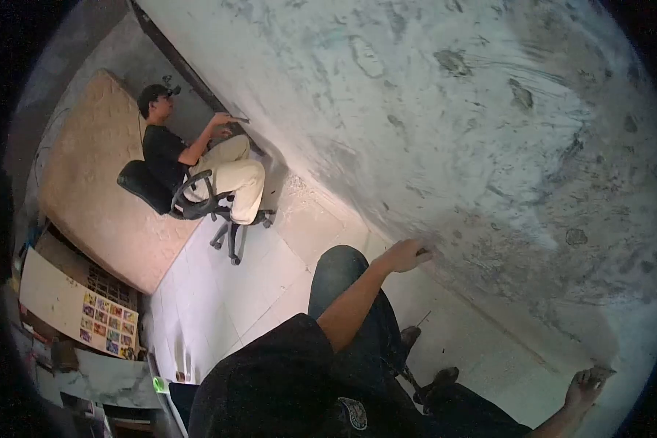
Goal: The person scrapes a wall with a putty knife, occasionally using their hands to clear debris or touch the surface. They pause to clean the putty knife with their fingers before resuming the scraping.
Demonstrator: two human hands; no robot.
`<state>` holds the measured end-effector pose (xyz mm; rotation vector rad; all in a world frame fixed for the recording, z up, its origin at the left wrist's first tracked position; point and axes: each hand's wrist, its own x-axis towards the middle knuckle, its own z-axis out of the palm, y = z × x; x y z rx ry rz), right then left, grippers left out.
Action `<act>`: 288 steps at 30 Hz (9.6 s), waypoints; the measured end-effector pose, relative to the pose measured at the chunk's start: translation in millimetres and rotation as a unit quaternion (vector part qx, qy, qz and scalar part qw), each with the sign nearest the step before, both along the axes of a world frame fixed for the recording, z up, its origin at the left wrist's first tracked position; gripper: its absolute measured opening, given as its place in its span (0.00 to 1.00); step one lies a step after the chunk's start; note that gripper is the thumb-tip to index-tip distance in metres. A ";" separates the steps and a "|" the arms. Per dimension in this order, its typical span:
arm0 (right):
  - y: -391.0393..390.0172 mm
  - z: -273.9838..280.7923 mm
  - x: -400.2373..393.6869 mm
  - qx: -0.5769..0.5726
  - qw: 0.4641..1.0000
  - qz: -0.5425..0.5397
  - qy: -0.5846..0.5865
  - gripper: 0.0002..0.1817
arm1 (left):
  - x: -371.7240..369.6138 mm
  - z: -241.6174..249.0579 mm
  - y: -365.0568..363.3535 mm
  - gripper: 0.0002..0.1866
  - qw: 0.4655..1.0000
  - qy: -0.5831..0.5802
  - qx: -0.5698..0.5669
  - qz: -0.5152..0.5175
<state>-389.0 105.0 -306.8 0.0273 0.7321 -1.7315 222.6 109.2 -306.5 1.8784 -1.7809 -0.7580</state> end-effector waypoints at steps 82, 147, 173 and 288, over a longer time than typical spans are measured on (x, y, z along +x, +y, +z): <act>4.0 14.9 33.8 0.090 0.994 -0.052 0.039 0.16 | -14.8 35.1 13.6 0.22 0.993 0.096 -0.043 -0.056; -3.3 2.2 20.7 0.053 0.996 -0.003 0.071 0.24 | -9.1 42.4 27.4 0.23 0.997 -0.001 -0.054 -0.050; 4.0 -33.3 31.4 0.080 0.987 -0.132 0.039 0.29 | 13.8 -0.5 10.4 0.27 0.998 0.050 -0.003 -0.030; -12.3 58.2 46.7 0.186 0.920 -0.221 0.263 0.46 | -13.6 1.2 0.2 0.22 0.989 -0.012 0.118 -0.086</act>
